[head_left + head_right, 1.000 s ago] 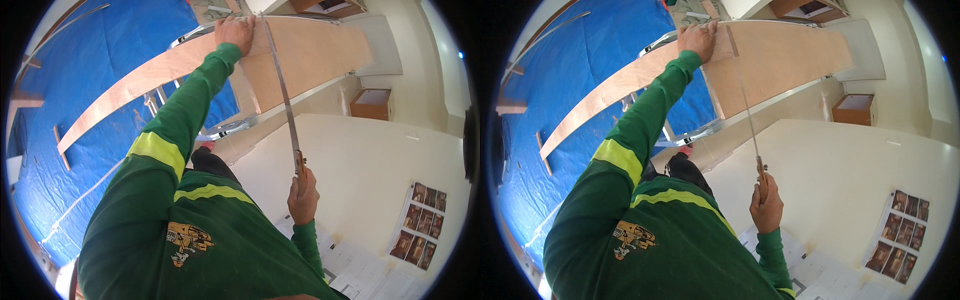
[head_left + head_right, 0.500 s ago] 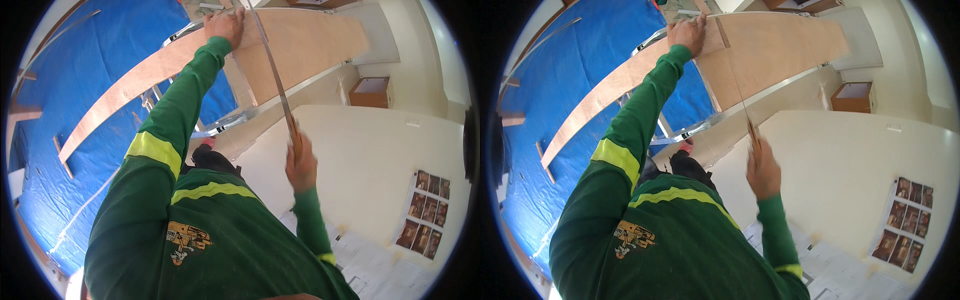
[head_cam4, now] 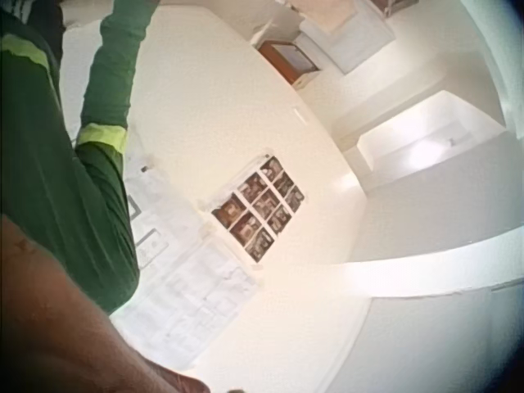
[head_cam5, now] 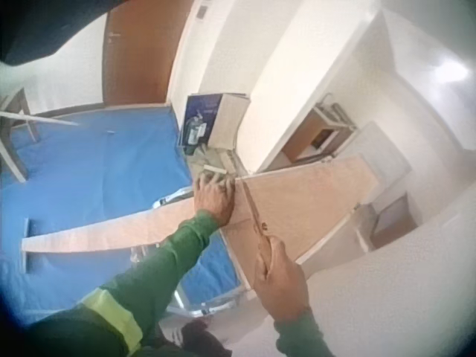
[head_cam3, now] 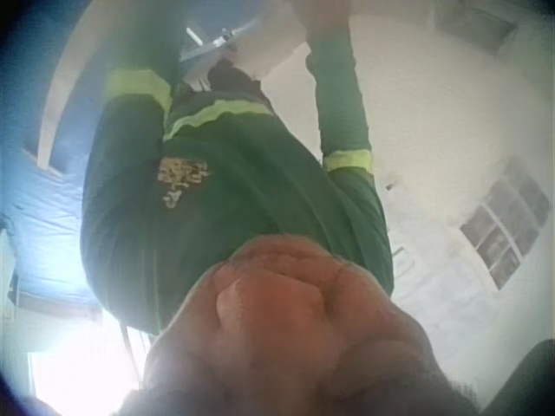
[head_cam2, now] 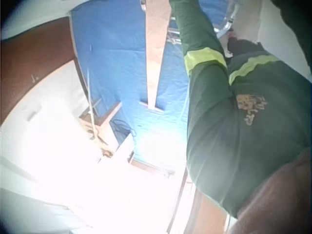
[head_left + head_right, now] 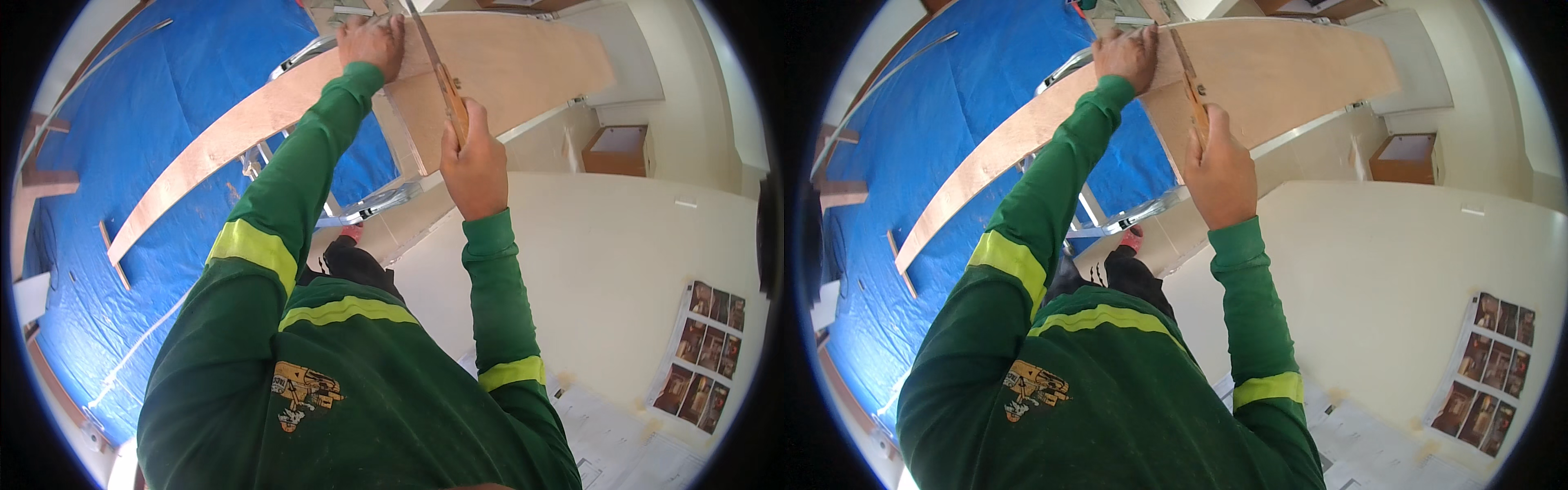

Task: The person carries a long wooden plank to a stepladder and uses a hand saw to cut it into two pieces. After cutting, the person moves the cut plank to a workbench and handles various tools and small items on the bench.

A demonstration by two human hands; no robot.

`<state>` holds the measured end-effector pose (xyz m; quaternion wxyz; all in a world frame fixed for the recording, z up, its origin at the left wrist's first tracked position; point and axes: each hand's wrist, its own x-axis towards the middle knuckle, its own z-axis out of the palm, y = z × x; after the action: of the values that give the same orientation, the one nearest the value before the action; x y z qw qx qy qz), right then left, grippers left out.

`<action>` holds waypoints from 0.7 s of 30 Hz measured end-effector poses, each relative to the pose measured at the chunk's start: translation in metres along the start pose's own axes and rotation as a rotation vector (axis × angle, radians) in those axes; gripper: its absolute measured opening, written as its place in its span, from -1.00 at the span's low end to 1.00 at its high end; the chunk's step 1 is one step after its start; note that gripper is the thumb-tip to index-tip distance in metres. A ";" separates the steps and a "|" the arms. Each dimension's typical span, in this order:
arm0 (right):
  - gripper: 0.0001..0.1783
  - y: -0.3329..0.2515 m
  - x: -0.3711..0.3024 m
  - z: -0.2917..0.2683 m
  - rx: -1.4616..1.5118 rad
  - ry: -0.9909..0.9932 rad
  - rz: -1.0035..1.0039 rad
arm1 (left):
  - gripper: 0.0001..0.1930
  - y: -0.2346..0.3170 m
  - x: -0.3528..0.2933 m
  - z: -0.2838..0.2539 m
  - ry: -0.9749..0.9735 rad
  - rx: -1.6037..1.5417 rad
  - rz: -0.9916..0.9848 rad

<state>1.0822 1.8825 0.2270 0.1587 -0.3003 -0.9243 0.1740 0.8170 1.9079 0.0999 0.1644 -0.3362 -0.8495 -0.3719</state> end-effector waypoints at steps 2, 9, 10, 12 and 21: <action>-0.54 -0.016 0.005 -0.005 -0.040 -0.040 0.017 | -0.40 -0.003 -0.007 0.008 0.147 0.024 0.080; -0.48 0.027 -0.091 -0.037 -0.058 -0.071 0.040 | -0.38 0.006 -0.012 -0.018 -0.188 -0.010 -0.004; -0.49 0.035 -0.136 -0.052 -0.103 -0.068 0.060 | -0.37 0.006 -0.013 -0.016 -0.196 -0.047 -0.042; -0.49 0.038 -0.200 -0.084 -0.168 -0.071 0.127 | -0.25 0.006 -0.020 -0.005 -0.106 -0.176 -0.085; -0.55 0.002 0.008 -0.005 -0.056 -0.040 0.013 | -0.30 0.016 -0.014 -0.015 -0.167 -0.117 -0.137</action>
<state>1.0790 1.8904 0.2316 0.1304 -0.3069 -0.9299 0.1551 0.8385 1.8984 0.1108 0.0474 -0.3162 -0.8579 -0.4022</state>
